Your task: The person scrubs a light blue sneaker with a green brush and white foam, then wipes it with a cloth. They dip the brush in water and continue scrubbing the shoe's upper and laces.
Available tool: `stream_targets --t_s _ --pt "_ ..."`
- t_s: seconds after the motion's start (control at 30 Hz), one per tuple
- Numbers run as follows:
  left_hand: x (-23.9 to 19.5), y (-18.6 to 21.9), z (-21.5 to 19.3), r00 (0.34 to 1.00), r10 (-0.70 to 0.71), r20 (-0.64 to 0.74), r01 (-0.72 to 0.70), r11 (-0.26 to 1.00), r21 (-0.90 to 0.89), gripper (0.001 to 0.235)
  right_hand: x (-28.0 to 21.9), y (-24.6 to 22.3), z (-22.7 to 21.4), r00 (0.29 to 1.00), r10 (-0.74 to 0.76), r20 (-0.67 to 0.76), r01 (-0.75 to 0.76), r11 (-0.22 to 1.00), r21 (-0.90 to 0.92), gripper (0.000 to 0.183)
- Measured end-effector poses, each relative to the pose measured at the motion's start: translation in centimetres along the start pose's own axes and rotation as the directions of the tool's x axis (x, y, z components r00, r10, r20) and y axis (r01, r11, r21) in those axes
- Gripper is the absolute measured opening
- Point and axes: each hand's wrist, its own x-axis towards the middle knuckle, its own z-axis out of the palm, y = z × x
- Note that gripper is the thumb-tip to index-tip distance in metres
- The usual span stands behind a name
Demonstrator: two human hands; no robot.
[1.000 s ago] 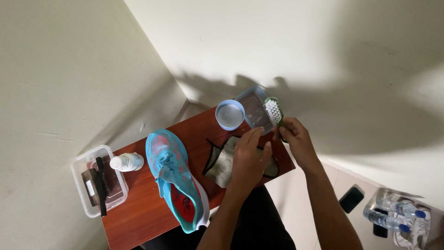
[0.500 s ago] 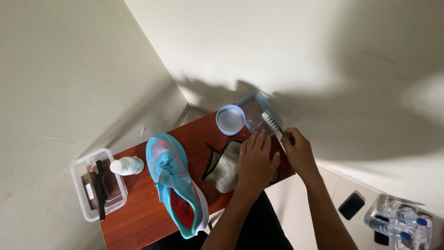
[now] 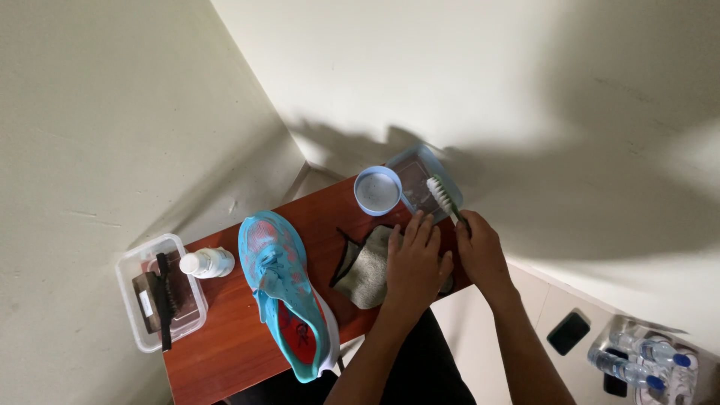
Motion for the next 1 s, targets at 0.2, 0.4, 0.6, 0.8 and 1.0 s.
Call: stream_targets --t_s 0.2,0.4,0.6,0.8,1.0 --pt "0.0 0.0 0.0 1.0 -0.001 0.009 0.001 1.0 -0.013 0.042 0.3 0.4 0.4 1.0 -0.004 0.01 0.004 1.0 0.01 0.034" --pt "-0.1 -0.1 0.1 0.999 -0.022 -0.037 0.018 0.992 -0.128 0.041 0.3 2.8 0.6 0.997 0.073 0.03 -0.079 0.929 0.362 0.028" --pt "1.4 -0.3 -3.1 0.961 -0.273 -0.038 0.171 0.7 -0.693 0.031 -0.3 4.9 0.7 0.982 -0.065 0.177 -0.087 0.673 0.735 0.022" --pt "2.2 -0.8 -8.3 0.943 -0.33 0.045 0.172 0.368 -0.914 0.026 -1.5 6.3 1.4 0.93 -0.246 0.275 -0.098 0.553 0.827 0.026" --pt "1.7 -0.9 -9.8 0.932 -0.362 0.008 0.208 0.517 -0.83 0.033 -2.3 5.4 2.0 0.885 -0.364 0.289 -0.051 0.542 0.839 0.027"
